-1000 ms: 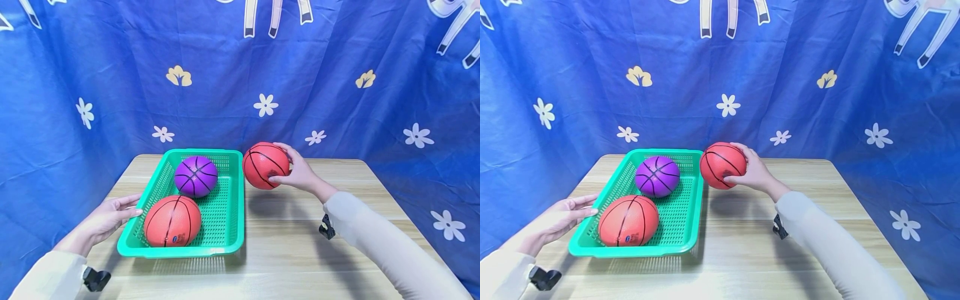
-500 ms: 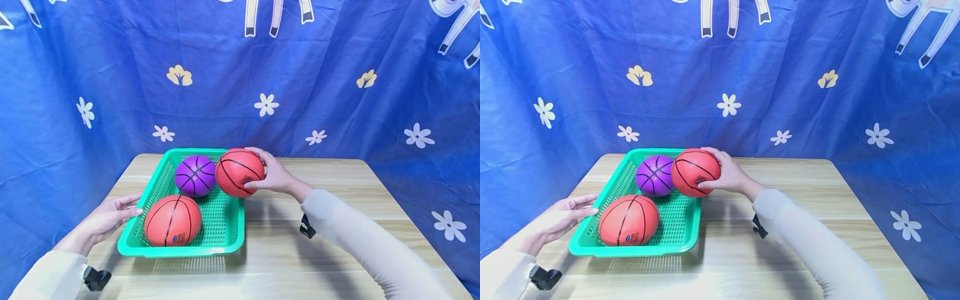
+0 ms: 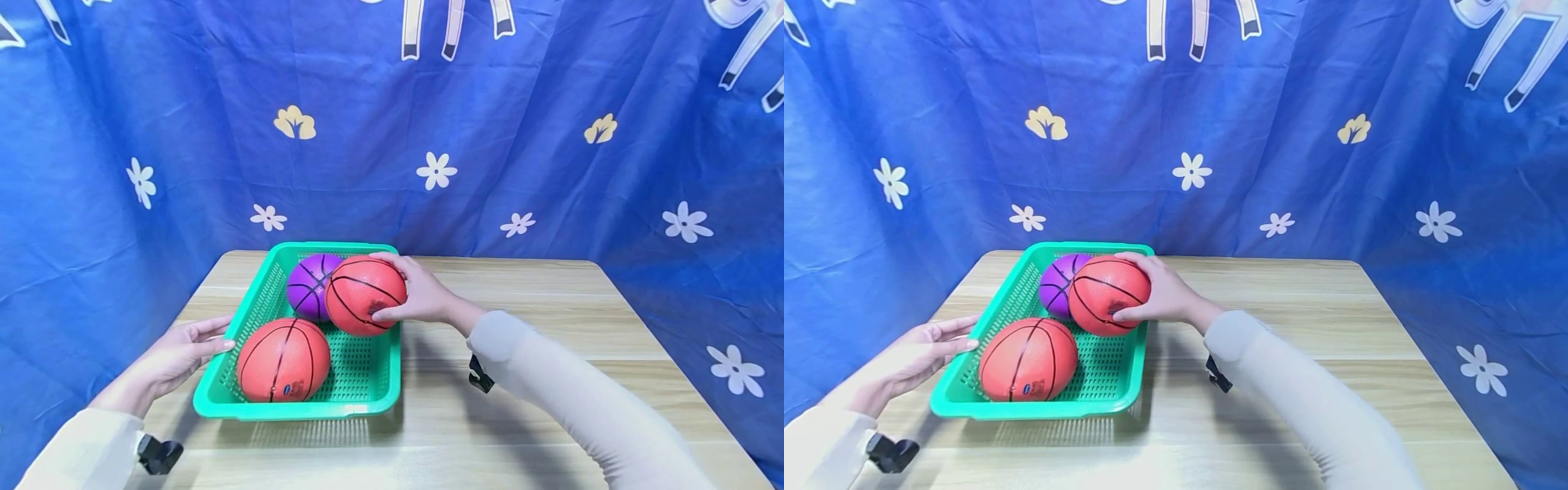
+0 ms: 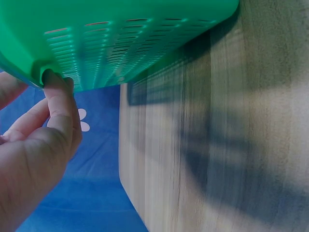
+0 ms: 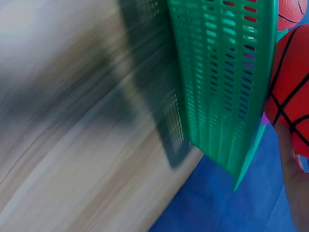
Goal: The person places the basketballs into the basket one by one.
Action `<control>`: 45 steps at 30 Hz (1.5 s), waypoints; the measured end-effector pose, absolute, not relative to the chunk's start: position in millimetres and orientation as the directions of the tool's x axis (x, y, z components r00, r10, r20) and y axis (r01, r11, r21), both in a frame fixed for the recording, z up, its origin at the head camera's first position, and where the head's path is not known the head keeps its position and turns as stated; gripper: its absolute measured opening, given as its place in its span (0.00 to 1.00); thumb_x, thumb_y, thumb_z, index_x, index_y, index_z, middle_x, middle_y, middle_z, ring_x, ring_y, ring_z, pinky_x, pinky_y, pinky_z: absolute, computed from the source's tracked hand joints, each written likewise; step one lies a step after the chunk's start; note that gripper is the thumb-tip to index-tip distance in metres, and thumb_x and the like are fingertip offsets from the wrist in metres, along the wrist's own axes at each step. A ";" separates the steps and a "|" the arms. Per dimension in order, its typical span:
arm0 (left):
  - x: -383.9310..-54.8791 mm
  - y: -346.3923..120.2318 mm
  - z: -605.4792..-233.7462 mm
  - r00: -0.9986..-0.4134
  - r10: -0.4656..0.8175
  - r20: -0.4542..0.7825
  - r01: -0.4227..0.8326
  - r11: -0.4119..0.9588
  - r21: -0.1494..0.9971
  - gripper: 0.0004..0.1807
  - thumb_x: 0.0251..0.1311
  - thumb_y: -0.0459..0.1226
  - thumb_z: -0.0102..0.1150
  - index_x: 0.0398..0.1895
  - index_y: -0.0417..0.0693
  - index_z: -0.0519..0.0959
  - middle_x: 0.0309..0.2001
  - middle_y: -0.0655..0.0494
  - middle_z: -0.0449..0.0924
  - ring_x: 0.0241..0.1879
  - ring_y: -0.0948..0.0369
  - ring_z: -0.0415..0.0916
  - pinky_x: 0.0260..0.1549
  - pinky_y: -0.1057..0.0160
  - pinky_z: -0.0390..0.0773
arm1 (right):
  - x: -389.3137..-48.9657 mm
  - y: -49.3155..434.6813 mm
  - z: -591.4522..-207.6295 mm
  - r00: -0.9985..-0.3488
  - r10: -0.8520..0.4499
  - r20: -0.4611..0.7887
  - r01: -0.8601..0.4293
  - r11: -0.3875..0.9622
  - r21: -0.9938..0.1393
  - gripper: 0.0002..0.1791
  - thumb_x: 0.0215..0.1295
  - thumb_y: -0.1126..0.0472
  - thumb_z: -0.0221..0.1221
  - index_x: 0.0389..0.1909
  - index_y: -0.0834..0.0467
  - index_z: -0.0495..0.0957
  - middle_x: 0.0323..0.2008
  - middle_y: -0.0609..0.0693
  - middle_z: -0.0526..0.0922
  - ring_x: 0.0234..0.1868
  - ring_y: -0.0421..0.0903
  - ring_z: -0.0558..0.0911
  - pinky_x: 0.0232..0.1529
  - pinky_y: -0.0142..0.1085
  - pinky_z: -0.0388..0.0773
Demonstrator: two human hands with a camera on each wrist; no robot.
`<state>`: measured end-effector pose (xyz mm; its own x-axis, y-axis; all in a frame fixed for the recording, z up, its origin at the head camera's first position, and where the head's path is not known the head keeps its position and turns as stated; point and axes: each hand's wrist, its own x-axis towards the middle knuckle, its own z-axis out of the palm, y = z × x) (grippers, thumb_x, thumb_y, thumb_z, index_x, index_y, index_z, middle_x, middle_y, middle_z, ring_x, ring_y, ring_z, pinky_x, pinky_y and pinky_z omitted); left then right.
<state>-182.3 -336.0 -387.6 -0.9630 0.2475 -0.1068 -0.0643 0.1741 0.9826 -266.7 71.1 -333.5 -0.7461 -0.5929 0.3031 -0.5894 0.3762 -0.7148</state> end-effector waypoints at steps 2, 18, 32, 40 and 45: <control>-182.0 -335.9 -387.7 -0.964 0.244 -0.107 -0.064 0.179 0.982 0.39 0.65 0.27 0.54 0.69 0.21 0.43 0.49 0.69 0.71 0.46 0.71 0.76 0.44 0.70 0.78 | -266.2 67.4 -334.3 -0.739 -0.604 0.299 -0.598 0.384 -0.703 0.49 0.39 0.49 0.77 0.66 0.35 0.63 0.57 0.45 0.68 0.56 0.42 0.68 0.47 0.37 0.78; -180.7 -335.2 -386.6 -0.964 0.242 -0.111 -0.072 0.163 0.984 0.39 0.65 0.27 0.54 0.69 0.23 0.42 0.50 0.67 0.71 0.46 0.71 0.76 0.45 0.71 0.77 | -262.1 54.1 -349.1 -0.763 -0.599 0.241 -0.582 0.476 -0.659 0.51 0.38 0.43 0.76 0.67 0.34 0.62 0.56 0.47 0.67 0.53 0.45 0.71 0.46 0.39 0.77; -180.9 -334.7 -386.2 -0.965 0.235 -0.118 -0.071 0.201 0.977 0.38 0.66 0.29 0.54 0.70 0.24 0.43 0.52 0.65 0.70 0.46 0.73 0.75 0.45 0.72 0.76 | -262.4 47.7 -357.4 -0.732 -0.637 0.244 -0.657 0.563 -0.501 0.53 0.38 0.37 0.73 0.69 0.42 0.61 0.62 0.47 0.65 0.62 0.45 0.62 0.59 0.47 0.65; -181.0 -335.2 -386.5 -0.965 0.240 -0.111 -0.065 0.191 0.979 0.38 0.65 0.28 0.54 0.70 0.23 0.43 0.49 0.68 0.71 0.46 0.71 0.76 0.44 0.71 0.77 | -262.3 48.6 -362.7 -0.704 -0.659 0.266 -0.702 0.589 -0.401 0.53 0.37 0.34 0.72 0.67 0.46 0.62 0.61 0.46 0.68 0.61 0.45 0.61 0.61 0.47 0.61; -181.6 -335.5 -387.1 -0.966 0.239 -0.103 -0.057 0.192 0.980 0.38 0.65 0.28 0.54 0.69 0.22 0.43 0.49 0.68 0.71 0.46 0.71 0.76 0.44 0.71 0.77 | -260.3 48.7 -362.7 -0.710 -0.655 0.259 -0.696 0.595 -0.402 0.54 0.38 0.34 0.72 0.67 0.46 0.62 0.60 0.47 0.68 0.61 0.45 0.61 0.60 0.47 0.61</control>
